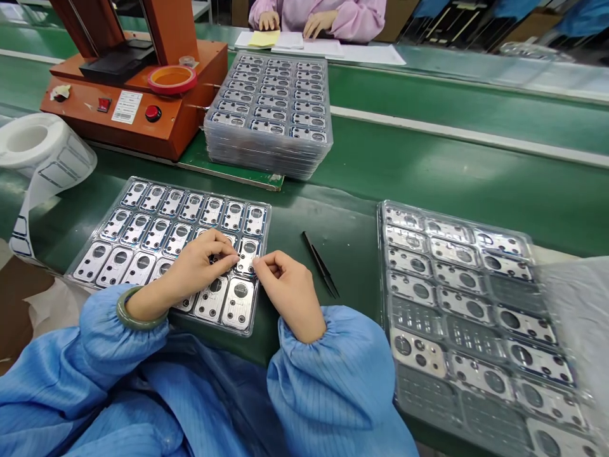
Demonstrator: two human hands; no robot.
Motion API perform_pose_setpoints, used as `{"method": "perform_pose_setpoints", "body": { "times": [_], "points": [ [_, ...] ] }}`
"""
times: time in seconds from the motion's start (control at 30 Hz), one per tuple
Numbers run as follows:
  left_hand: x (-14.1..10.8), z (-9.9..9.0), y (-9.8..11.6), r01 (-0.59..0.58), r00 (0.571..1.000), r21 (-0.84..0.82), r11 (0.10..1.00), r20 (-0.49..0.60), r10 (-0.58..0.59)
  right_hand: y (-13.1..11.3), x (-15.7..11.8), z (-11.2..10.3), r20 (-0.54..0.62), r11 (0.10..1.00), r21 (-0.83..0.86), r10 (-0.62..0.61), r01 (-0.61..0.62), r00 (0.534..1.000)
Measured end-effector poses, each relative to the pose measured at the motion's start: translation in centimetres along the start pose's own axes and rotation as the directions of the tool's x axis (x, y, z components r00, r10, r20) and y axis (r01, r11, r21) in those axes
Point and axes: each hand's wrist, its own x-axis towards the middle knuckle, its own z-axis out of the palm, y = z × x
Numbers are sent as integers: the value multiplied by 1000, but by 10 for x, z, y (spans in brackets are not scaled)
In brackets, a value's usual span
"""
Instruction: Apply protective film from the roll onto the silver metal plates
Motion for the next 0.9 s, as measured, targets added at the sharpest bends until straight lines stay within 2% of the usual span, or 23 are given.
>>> {"method": "perform_pose_setpoints", "body": {
  "times": [0.9],
  "points": [
    [2,2,-4,-38,999,64,997,9,37,-4,-1,1,-6,998,-63,12,-13,1000]
  ]
}}
